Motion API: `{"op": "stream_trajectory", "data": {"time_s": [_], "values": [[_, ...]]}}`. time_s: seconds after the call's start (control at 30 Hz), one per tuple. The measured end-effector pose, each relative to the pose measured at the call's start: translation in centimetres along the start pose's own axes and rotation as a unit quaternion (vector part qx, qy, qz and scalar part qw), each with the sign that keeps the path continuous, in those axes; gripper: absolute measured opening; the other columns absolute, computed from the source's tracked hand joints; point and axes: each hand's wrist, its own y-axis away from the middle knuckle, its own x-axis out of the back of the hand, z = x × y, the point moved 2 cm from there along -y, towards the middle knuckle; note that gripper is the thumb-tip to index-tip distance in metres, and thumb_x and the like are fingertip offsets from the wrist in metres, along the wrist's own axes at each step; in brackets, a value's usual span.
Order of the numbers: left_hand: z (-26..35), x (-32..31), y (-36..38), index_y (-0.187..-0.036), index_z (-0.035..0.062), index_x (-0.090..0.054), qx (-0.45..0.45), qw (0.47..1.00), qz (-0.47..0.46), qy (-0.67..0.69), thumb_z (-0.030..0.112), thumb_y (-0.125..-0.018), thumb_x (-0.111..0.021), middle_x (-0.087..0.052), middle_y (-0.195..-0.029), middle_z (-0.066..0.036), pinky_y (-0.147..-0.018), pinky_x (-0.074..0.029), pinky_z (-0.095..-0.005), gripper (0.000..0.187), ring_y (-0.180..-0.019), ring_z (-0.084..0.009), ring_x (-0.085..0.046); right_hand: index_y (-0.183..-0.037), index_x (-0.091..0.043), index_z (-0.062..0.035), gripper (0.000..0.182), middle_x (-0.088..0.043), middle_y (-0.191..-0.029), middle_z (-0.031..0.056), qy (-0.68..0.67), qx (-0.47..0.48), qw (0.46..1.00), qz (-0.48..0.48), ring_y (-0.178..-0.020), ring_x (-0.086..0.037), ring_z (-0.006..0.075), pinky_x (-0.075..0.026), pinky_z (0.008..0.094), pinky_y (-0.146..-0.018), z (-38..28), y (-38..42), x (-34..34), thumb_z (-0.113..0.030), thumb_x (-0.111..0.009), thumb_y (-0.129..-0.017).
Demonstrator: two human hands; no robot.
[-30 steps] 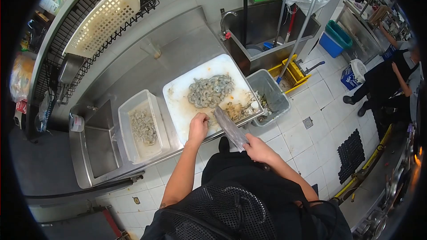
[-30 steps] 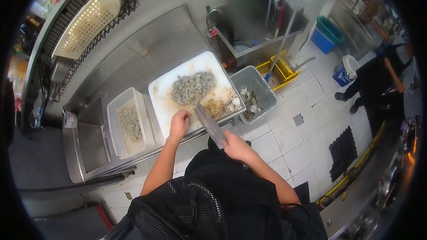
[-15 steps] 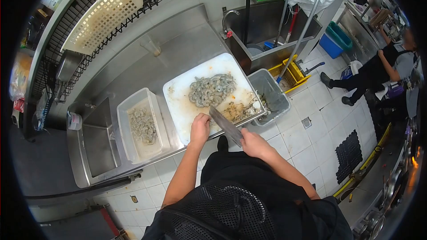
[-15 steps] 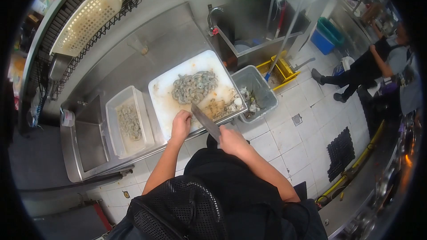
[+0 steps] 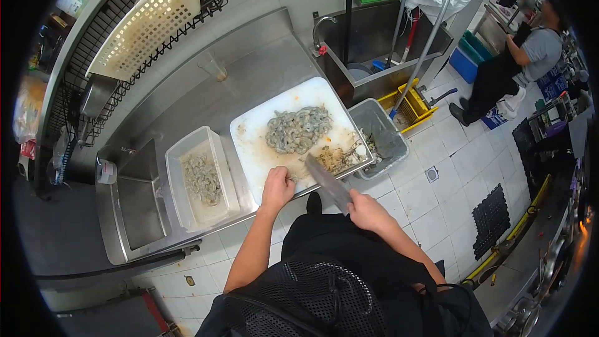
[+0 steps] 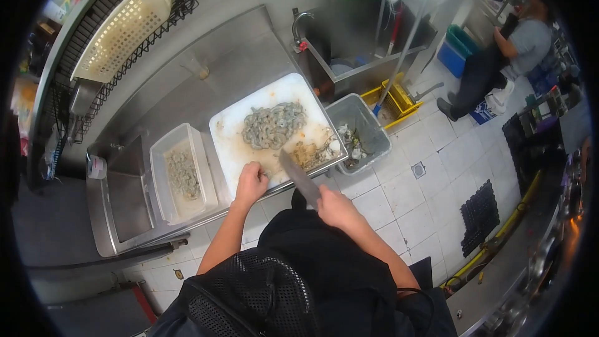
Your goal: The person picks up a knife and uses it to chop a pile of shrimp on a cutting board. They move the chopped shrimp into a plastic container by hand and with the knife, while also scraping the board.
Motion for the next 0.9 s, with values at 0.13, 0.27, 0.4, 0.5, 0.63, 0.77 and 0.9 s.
{"op": "stream_trajectory", "data": {"time_s": [0.13,0.27,0.4,0.5,0.63,0.77,0.9], "values": [[-0.3,0.5,0.7,-0.095,0.0009,-0.061,0.012,1.0,0.01,0.008,-0.002,-0.084,-0.065,-0.066,-0.096,-0.02,-0.089,-0.053,-0.0519,0.012,-0.099,-0.0425,-0.062,-0.117,-0.056,0.0031,0.024,-0.073,-0.104,0.0357,0.018,-0.039,0.999,0.028,-0.104,-0.068,0.0587,-0.053,0.0654,-0.091,-1.0,0.7,2.1,-0.016,-0.062,-0.104],[-0.6,1.4,0.0,-0.095,0.001,-0.062,0.024,0.998,0.063,0.02,-0.001,-0.084,-0.067,-0.066,-0.097,-0.019,-0.088,-0.053,-0.051,0.013,-0.099,-0.0421,-0.063,-0.116,-0.06,0.0038,0.025,-0.073,-0.106,0.0367,0.027,0.017,0.999,-0.017,-0.105,-0.07,0.0572,-0.054,0.0641,-0.095,-1.5,-0.5,-0.1,-0.017,-0.063,-0.103],[-3.1,5.7,-0.1,-0.096,0.0017,-0.064,0.039,0.988,0.15,0.006,-0.001,-0.082,-0.07,-0.066,-0.092,-0.018,-0.081,-0.056,-0.0458,0.015,-0.091,-0.037,-0.067,-0.118,-0.06,0.0039,0.026,-0.073,-0.107,0.037,0.013,0.002,1.0,-0.02,-0.106,-0.069,0.0573,-0.053,0.064,-0.096,0.2,-0.5,0.5,-0.017,-0.063,-0.104],[-6.4,11.5,1.1,-0.095,0.0014,-0.064,0.1,0.968,0.232,-0.007,-0.002,-0.082,-0.071,-0.066,-0.095,-0.018,-0.087,-0.053,-0.0493,0.015,-0.095,-0.0406,-0.065,-0.121,-0.06,0.0042,0.027,-0.073,-0.109,0.0371,0.018,-0.04,0.999,0.001,-0.107,-0.069,0.0575,-0.053,0.0638,-0.096,0.6,0.1,2.0,-0.017,-0.063,-0.104],[-11.1,16.1,3.3,-0.098,0.0016,-0.069,0.164,0.934,0.286,-0.135,-0.003,-0.083,-0.07,-0.068,-0.097,-0.018,-0.091,-0.053,-0.0512,0.016,-0.097,-0.041,-0.066,-0.123,-0.059,0.0047,0.029,-0.073,-0.109,0.0374,0.024,-0.049,0.998,0.007,-0.107,-0.069,0.0575,-0.054,0.0637,-0.096,0.8,-0.2,2.1,-0.017,-0.062,-0.105],[-7.7,13.3,-0.1,-0.114,0.0032,-0.077,0.072,0.946,0.273,-0.158,-0.002,-0.085,-0.071,-0.071,-0.11,-0.019,-0.099,-0.054,-0.0528,0.03,-0.108,-0.0436,-0.067,-0.121,-0.058,0.0047,0.027,-0.073,-0.107,0.0376,0.023,-0.054,0.998,0.016,-0.106,-0.069,0.0572,-0.054,0.064,-0.096,1.0,-0.3,1.2,-0.017,-0.062,-0.105],[-1.9,5.3,-7.5,-0.121,0.0021,-0.077,0.023,0.996,0.067,-0.062,0.007,-0.09,-0.072,-0.073,-0.122,-0.022,-0.102,-0.056,-0.0519,0.032,-0.116,-0.0423,-0.07,-0.116,-0.055,0.0047,0.027,-0.071,-0.104,0.0407,0.021,-0.039,0.999,0.022,-0.105,-0.067,0.0607,-0.052,0.0652,-0.093,0.8,0.1,1.3,-0.018,-0.062,-0.106]]}}
